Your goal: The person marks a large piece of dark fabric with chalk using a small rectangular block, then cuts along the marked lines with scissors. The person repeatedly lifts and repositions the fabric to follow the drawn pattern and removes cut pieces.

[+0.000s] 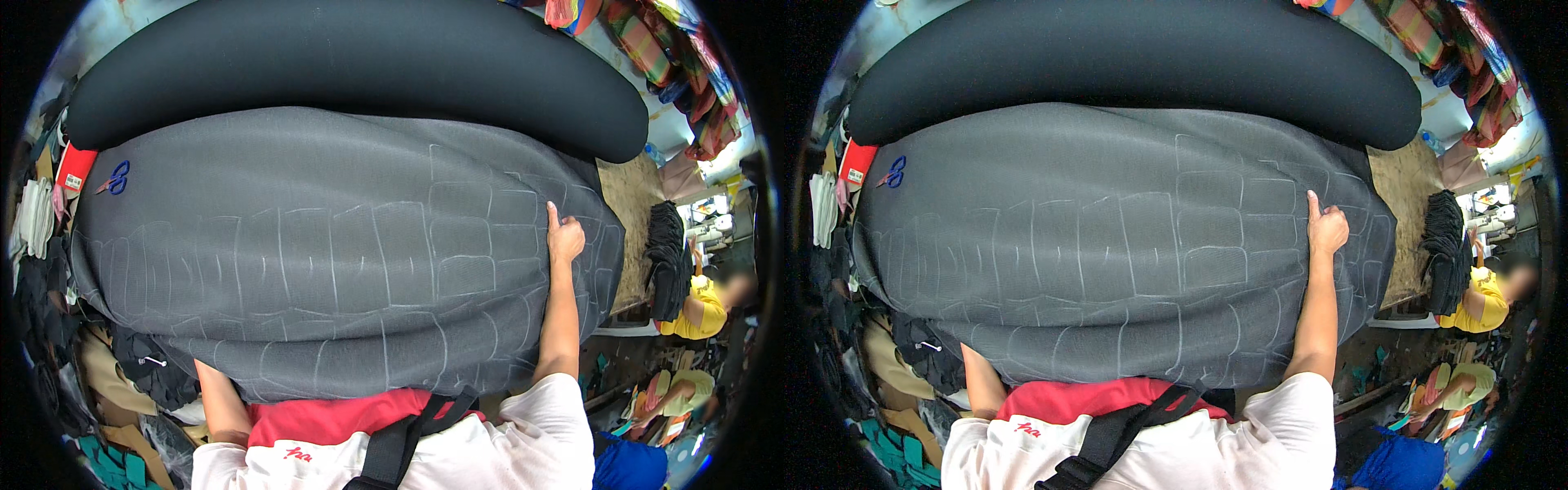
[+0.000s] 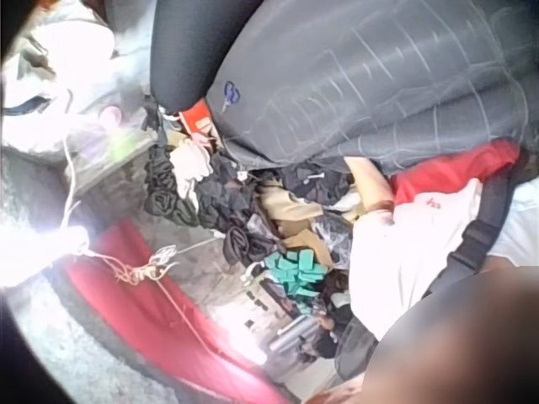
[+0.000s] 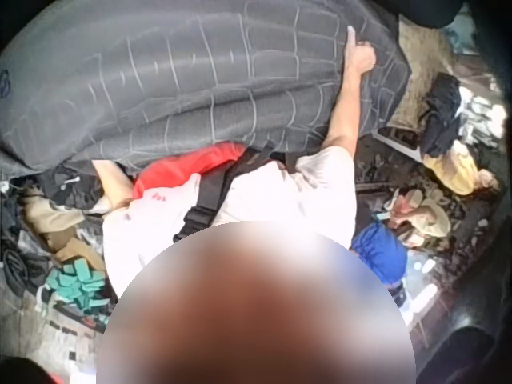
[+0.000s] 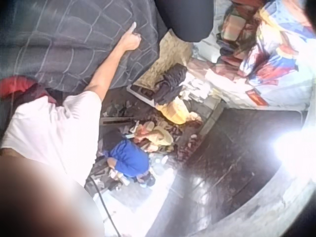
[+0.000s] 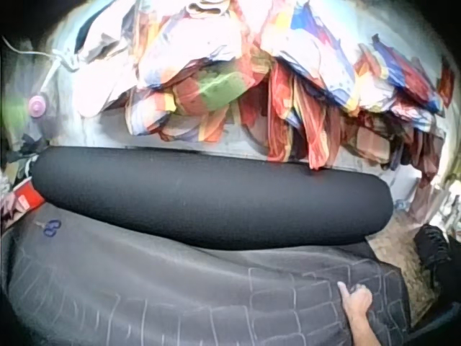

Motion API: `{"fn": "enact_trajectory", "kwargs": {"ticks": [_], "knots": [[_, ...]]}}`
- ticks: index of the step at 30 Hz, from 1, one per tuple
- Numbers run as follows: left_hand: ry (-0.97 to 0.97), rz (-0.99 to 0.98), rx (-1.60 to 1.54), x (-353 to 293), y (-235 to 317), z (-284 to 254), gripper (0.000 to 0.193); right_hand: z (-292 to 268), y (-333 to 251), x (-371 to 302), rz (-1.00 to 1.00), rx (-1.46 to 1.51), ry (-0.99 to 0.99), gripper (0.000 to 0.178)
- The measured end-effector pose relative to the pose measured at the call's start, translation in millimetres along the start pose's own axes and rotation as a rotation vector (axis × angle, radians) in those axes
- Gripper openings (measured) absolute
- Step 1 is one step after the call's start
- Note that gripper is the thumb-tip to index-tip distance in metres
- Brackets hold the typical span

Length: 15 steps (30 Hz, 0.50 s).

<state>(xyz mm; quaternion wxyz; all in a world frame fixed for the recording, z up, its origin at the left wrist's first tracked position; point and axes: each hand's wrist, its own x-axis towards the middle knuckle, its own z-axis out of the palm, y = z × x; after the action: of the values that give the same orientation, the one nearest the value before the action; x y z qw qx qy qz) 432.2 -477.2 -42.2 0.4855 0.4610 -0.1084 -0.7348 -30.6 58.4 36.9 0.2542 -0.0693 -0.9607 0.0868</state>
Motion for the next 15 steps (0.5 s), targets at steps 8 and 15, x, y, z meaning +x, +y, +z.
{"fn": "enact_trajectory", "kwargs": {"ticks": [8,15], "knots": [[0.065,0.118,0.012,-7,55,-8,0.043,-4,60,-15,-0.217,-0.102,0.165,0.060],[0.147,0.126,0.025,-21,94,-37,0.042,-4,127,19,-0.200,-0.403,0.192,0.063]]}}
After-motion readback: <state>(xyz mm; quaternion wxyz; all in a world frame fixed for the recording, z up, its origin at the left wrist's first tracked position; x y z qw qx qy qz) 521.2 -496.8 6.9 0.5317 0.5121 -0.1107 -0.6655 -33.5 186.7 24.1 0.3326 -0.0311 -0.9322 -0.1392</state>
